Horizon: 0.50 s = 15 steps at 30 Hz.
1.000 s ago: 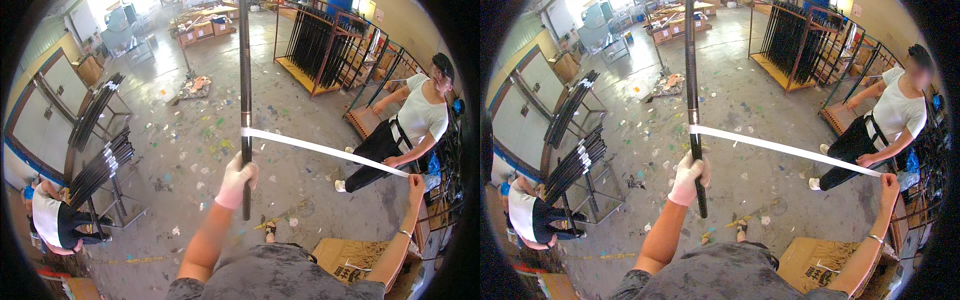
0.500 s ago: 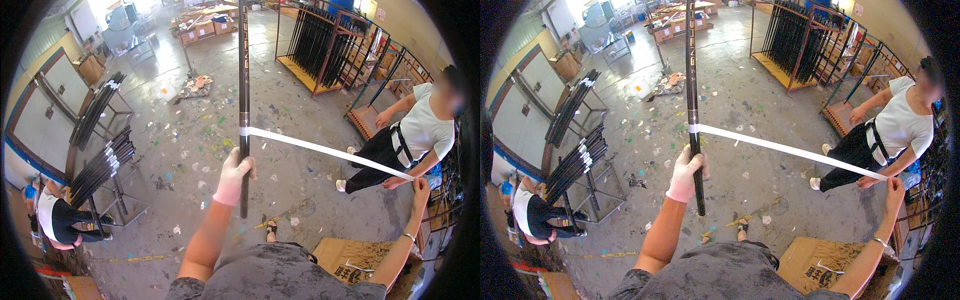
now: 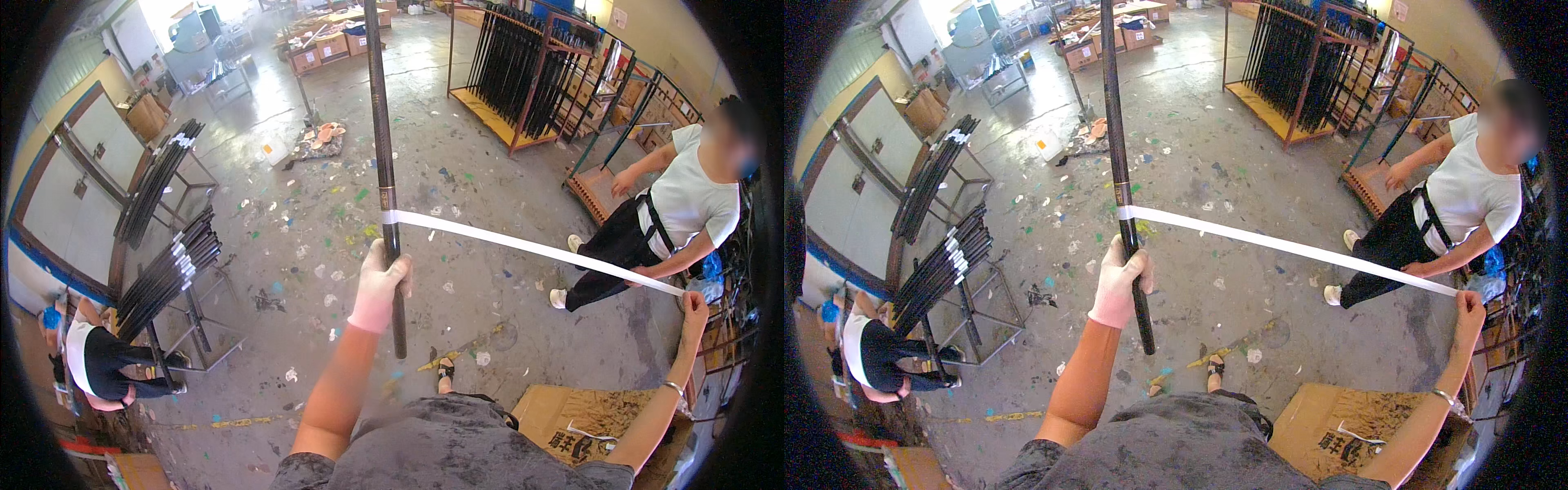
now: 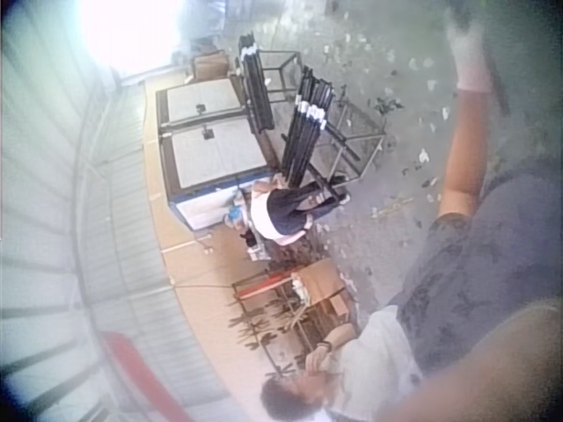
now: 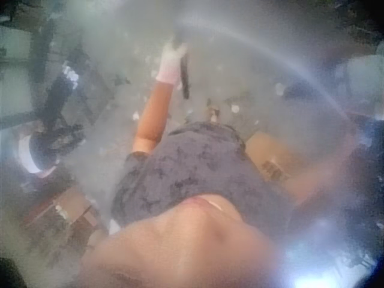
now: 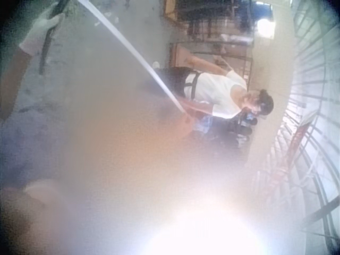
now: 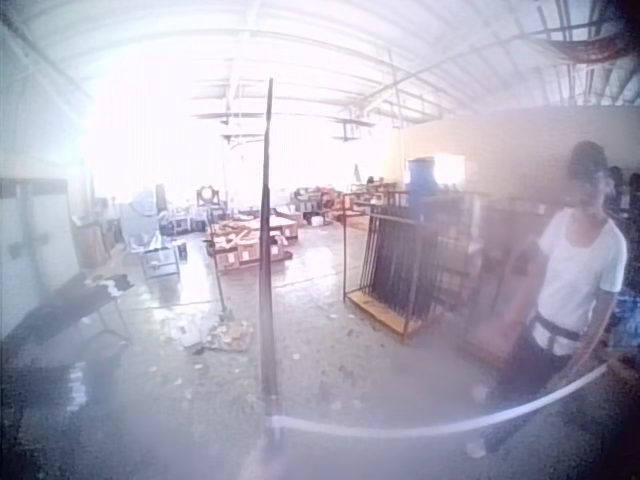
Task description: The person labels a series of long black rods by wrapping white tape around one end of each rod and then handing them to another person.
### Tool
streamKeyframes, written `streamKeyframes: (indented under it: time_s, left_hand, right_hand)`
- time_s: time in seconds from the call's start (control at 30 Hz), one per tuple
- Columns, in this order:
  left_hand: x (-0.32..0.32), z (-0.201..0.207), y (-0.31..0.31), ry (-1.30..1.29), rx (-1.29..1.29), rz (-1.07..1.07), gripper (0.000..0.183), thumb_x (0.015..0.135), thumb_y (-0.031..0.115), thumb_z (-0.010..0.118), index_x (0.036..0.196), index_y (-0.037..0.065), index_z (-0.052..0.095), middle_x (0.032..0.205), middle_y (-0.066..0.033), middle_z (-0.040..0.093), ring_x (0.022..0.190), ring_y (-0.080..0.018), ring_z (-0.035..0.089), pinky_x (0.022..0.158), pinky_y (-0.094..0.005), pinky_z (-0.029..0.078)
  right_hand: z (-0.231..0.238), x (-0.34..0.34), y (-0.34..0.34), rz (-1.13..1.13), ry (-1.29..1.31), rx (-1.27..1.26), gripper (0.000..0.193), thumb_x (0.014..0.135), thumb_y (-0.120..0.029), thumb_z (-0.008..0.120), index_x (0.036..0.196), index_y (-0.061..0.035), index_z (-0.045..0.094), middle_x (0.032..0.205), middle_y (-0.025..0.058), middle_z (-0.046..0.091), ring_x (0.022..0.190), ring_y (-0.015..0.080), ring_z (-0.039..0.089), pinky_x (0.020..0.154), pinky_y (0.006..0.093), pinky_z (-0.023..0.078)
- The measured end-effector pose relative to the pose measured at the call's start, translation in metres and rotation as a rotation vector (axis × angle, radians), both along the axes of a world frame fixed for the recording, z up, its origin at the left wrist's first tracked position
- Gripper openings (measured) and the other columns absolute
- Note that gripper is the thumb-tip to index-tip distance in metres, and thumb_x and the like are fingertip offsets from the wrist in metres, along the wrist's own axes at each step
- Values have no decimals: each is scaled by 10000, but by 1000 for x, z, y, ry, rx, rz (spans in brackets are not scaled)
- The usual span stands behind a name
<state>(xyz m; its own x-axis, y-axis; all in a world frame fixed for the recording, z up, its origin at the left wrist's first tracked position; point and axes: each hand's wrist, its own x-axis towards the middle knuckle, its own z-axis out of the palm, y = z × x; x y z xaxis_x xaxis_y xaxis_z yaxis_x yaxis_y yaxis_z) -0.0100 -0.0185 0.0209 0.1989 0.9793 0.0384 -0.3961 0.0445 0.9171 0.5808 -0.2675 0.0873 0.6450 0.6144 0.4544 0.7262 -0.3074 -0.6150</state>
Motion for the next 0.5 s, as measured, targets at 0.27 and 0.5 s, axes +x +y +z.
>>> streamKeyframes:
  time_s: [0.27,0.5]
  left_hand:
    - [-5,-8,6,8,-34,31,151,921,150,466,987,15,472,639,-19,473,488,-103,450,464,-239,386]
    - [-10,-5,6,-71,-94,-45,112,900,109,493,954,22,447,660,-24,477,520,-107,472,480,-249,405]
  right_hand:
    - [-4,18,-11,42,12,-23,168,890,-155,589,802,-14,571,713,-38,482,687,75,415,644,211,349]
    - [-6,26,-19,51,-21,-20,161,889,-145,588,794,-16,569,713,-44,476,684,69,409,637,209,340]
